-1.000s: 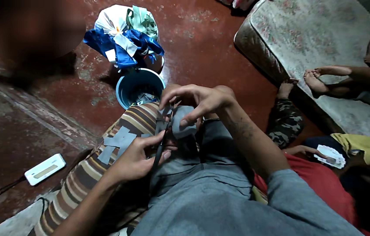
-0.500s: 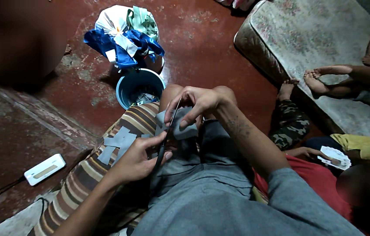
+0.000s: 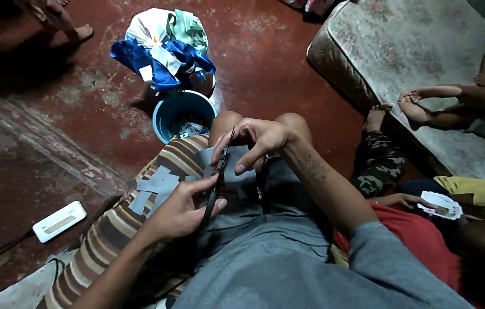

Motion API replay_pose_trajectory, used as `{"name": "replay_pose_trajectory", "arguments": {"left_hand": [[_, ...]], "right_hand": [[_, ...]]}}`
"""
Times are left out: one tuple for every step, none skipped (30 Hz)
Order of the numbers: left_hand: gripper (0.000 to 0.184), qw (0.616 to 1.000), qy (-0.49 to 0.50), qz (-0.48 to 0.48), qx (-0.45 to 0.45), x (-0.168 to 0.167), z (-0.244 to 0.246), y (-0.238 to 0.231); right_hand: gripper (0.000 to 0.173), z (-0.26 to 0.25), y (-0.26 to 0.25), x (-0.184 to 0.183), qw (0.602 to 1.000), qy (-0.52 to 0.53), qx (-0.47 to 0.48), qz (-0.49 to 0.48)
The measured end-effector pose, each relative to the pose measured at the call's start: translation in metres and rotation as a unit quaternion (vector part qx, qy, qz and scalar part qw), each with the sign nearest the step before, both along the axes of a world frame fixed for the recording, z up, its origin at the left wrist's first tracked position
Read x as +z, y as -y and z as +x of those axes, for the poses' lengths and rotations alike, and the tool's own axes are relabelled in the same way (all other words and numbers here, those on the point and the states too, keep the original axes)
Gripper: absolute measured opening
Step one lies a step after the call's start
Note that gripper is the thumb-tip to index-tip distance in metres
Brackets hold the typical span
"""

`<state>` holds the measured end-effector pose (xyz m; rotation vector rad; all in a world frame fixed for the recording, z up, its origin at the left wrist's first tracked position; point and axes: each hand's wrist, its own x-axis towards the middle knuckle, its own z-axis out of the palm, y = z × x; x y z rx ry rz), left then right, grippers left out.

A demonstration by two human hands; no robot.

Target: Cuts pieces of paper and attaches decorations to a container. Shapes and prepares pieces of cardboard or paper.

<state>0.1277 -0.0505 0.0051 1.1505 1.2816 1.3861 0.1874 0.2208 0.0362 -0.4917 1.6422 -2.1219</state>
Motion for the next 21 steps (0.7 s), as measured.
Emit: {"name": "replay_pose_trajectory", "arguments": {"left_hand": [[0.045, 1.000, -0.005, -0.002, 0.003, 0.000, 0.000, 0.000], [0.045, 1.000, -0.009, -0.003, 0.003, 0.001, 0.000, 0.000], [0.045, 1.000, -0.011, -0.002, 0.001, 0.000, 0.000, -0.001], [0.043, 1.000, -0.013, 0.002, 0.002, 0.000, 0.000, -0.001], [0.039, 1.000, -0.013, 0.008, 0.008, -0.001, 0.001, -0.002], [0.037, 1.000, -0.008, 0.013, 0.016, -0.002, 0.002, -0.002], [0.035, 1.000, 0.000, 0.016, 0.024, -0.002, 0.003, -0.003], [0.035, 0.999, 0.006, 0.016, 0.029, 0.000, 0.003, -0.003], [0.035, 0.999, 0.004, 0.017, 0.033, 0.002, 0.003, -0.003], [0.035, 0.999, -0.008, 0.020, 0.040, 0.004, 0.003, -0.003], [0.037, 0.998, -0.021, 0.028, 0.043, 0.007, 0.003, -0.002], [0.042, 0.998, -0.030, 0.035, 0.041, 0.010, 0.001, -0.001], [0.048, 0.998, -0.040, 0.037, 0.033, 0.015, -0.002, 0.002], [0.051, 0.998, -0.050, 0.037, 0.020, 0.021, -0.007, 0.006], [0.052, 0.998, -0.054, 0.037, 0.007, 0.028, -0.014, 0.012], [0.052, 0.997, -0.061, 0.043, 0.002, 0.037, -0.021, 0.018], [0.052, 0.996, -0.068, 0.051, 0.011, 0.046, -0.029, 0.026], [0.050, 0.995, -0.069, 0.062, 0.033, 0.056, -0.035, 0.034], [0.050, 0.993, -0.073, 0.072, 0.066, 0.065, -0.041, 0.042], [0.053, 0.989, -0.072, 0.080, 0.106, 0.072, -0.047, 0.049], [0.056, 0.983, -0.077, 0.083, 0.145, 0.076, -0.052, 0.054]], "right_hand": [[0.043, 0.000, 0.000, 0.001, 1.000, 0.000, -0.002, 0.003], [0.043, 0.001, 0.001, 0.001, 1.000, -0.002, -0.004, 0.004], [0.043, 0.001, 0.001, 0.002, 1.000, -0.004, -0.007, 0.004], [0.042, 0.001, 0.001, 0.002, 1.000, -0.005, -0.011, 0.001], [0.042, 0.001, 0.001, 0.002, 1.000, -0.006, -0.013, -0.001], [0.042, 0.001, 0.001, 0.003, 1.000, -0.009, -0.012, -0.003], [0.042, 0.001, 0.001, 0.003, 1.000, -0.005, -0.008, -0.004], [0.042, 0.001, 0.002, 0.003, 1.000, 0.004, -0.005, -0.004], [0.042, 0.001, 0.003, 0.004, 1.000, 0.013, -0.003, -0.005], [0.042, 0.002, 0.004, 0.003, 1.000, 0.024, -0.004, -0.006], [0.044, 0.002, 0.003, 0.002, 1.000, 0.026, -0.004, -0.007], [0.045, 0.001, 0.002, 0.000, 1.000, 0.021, -0.007, -0.009], [0.045, 0.001, 0.001, -0.003, 1.000, 0.011, -0.015, -0.008], [0.046, 0.000, 0.002, -0.007, 1.000, 0.003, -0.021, -0.016], [0.045, 0.000, 0.002, -0.009, 0.999, -0.001, -0.023, -0.031], [0.043, -0.001, 0.003, -0.009, 0.999, -0.003, -0.022, -0.043], [0.042, -0.002, 0.003, -0.007, 0.999, -0.009, -0.019, -0.039], [0.041, -0.001, 0.006, -0.006, 1.000, -0.018, -0.017, -0.019], [0.040, -0.001, 0.011, -0.004, 0.999, -0.031, -0.015, 0.018], [0.039, -0.001, 0.019, -0.001, 0.996, -0.055, -0.013, 0.068], [0.038, -0.002, 0.031, 0.000, 0.991, -0.075, -0.004, 0.114]]}}
